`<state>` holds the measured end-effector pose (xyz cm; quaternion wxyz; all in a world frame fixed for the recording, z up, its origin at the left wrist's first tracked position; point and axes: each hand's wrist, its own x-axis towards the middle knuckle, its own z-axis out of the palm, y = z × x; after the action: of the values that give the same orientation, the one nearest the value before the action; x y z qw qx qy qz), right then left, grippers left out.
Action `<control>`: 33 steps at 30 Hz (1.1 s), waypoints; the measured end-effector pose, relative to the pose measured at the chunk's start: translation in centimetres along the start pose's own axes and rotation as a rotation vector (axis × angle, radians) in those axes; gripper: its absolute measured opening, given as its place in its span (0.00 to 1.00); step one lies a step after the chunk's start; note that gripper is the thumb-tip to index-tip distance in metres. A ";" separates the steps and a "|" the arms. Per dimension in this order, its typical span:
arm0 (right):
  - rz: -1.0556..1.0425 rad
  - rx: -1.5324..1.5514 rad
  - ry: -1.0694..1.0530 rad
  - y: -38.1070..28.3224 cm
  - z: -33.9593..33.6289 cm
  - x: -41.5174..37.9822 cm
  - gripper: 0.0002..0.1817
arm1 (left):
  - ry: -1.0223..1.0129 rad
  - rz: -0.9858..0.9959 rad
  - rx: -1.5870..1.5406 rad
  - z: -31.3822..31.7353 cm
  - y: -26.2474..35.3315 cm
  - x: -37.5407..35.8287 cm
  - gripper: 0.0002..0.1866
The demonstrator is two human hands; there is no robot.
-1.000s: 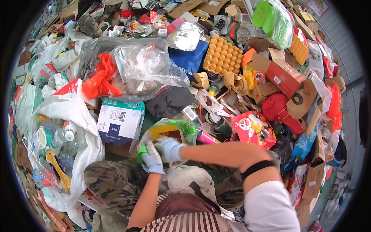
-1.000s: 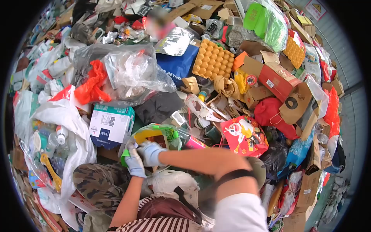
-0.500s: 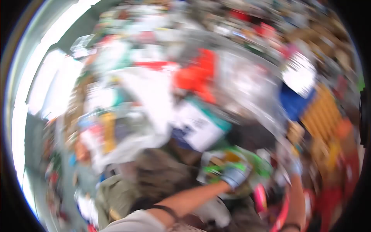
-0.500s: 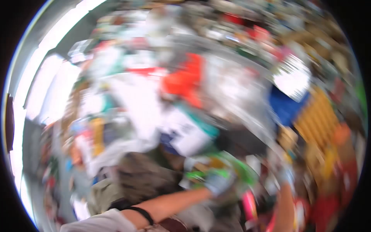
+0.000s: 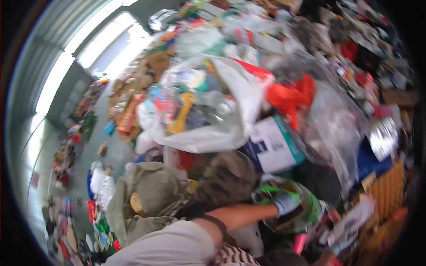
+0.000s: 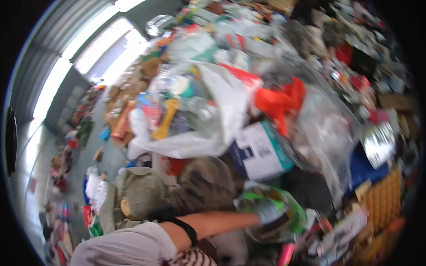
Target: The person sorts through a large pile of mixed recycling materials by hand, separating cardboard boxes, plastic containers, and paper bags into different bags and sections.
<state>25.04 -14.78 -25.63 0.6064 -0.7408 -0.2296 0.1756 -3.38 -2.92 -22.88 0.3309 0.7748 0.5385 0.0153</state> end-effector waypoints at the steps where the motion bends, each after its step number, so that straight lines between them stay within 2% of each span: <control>1: 0.015 0.076 0.037 -3.3 0.0 -2.4 0.27 | 0.096 0.146 -0.004 2.0 -0.7 0.8 0.15; 3: -0.013 0.148 -0.035 -8.9 1.3 -7.1 0.28 | 0.196 0.157 -0.145 3.8 -0.9 1.0 0.17; 4: -0.255 -0.030 -0.166 -8.8 2.5 -8.3 0.27 | 0.337 0.212 -0.153 3.8 -0.5 0.8 0.17; 5: -0.265 0.086 -0.186 -10.1 4.9 -10.2 0.19 | 0.336 0.180 -0.097 2.8 0.1 0.1 0.18; 6: -0.546 -0.330 -0.432 -11.8 5.5 -10.7 0.23 | 0.445 0.192 -0.091 3.1 0.2 -0.3 0.18; 7: -0.798 -0.560 -0.512 -11.0 6.4 -11.2 0.26 | 0.572 0.199 -0.079 3.5 -0.5 -0.4 0.18; 9: -0.925 -0.728 -0.539 -9.5 6.5 -12.2 0.26 | 0.798 -0.075 -0.876 6.8 -4.3 2.3 0.19; 10: -0.904 -0.749 -0.511 -8.9 5.9 -12.4 0.26 | 0.775 -0.084 -1.033 4.3 -2.9 1.3 0.18; 12: -1.081 -0.715 -0.545 -7.9 4.7 -12.6 0.24 | 0.765 -0.149 -1.298 0.0 -0.4 -0.5 0.18; 13: -1.111 -0.718 -0.612 -7.5 3.9 -13.1 0.24 | 0.818 -0.124 -1.277 -0.5 0.4 -0.9 0.19; 15: -1.135 -0.825 -0.663 -6.5 3.1 -13.7 0.26 | 0.711 -0.068 -1.227 -1.6 1.2 -1.6 0.22; 16: -0.982 -0.945 -0.738 -6.7 3.2 -13.8 0.27 | 0.570 -0.093 -1.332 -2.3 1.7 -2.0 0.25; 17: -0.803 -1.066 -0.798 -7.0 3.7 -13.9 0.28 | 0.480 0.022 -1.214 -2.2 2.7 -3.2 0.25; 19: -0.656 -1.068 -0.772 -6.3 5.7 -12.9 0.27 | 0.712 0.519 -0.558 -2.0 4.2 -3.3 0.17; 20: -0.694 -0.993 -0.689 -5.8 7.1 -12.6 0.26 | 0.575 0.647 -0.344 -1.6 5.0 -3.1 0.16; 21: -0.680 -1.054 -0.729 -4.5 8.8 -12.4 0.25 | 0.450 0.769 -0.124 -1.1 5.4 -2.8 0.16; 22: -0.497 -1.133 -0.847 -5.6 9.7 -12.0 0.23 | 0.159 0.538 -0.254 1.1 4.3 -1.6 0.17; 23: -0.681 -1.215 -0.730 -0.4 11.6 -12.7 0.21 | 0.176 0.507 -0.168 2.7 2.8 -1.0 0.19; 25: -0.738 -0.930 -0.679 -2.3 9.4 -11.9 0.21 | 0.100 0.367 -0.204 2.8 2.5 -0.3 0.20; 26: -0.508 -0.735 -0.938 -5.9 7.4 -10.6 0.19 | 0.172 0.404 -0.070 2.6 2.3 -0.3 0.21; 27: -0.472 -0.364 -1.033 -8.0 5.1 -9.1 0.15 | -0.028 0.201 -0.408 2.6 2.6 -0.4 0.21; 28: -0.487 -0.169 -0.830 -9.2 2.5 -8.3 0.12 | -0.008 0.301 -0.276 2.6 2.7 -0.3 0.21; 29: -0.614 -0.245 -0.592 -8.6 0.9 -6.5 0.10 | 0.017 0.394 -0.143 2.6 2.7 -0.3 0.21; 30: -0.562 -0.417 -0.379 -6.7 -0.3 -4.4 0.09 | 0.025 0.438 -0.061 2.8 3.0 -0.3 0.20; 31: -0.452 -0.491 -0.134 -3.6 -2.3 -2.4 0.10 | 0.029 0.489 0.025 2.9 3.4 -0.2 0.20; 33: 0.000 -0.981 -0.133 2.2 -7.6 0.5 0.16 | 0.030 0.512 0.097 2.9 4.4 -0.1 0.19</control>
<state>29.82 -21.08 -26.26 0.1702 -0.9262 -0.3232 0.0936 1.30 -5.29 -22.79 0.2704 0.9006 0.3297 0.0842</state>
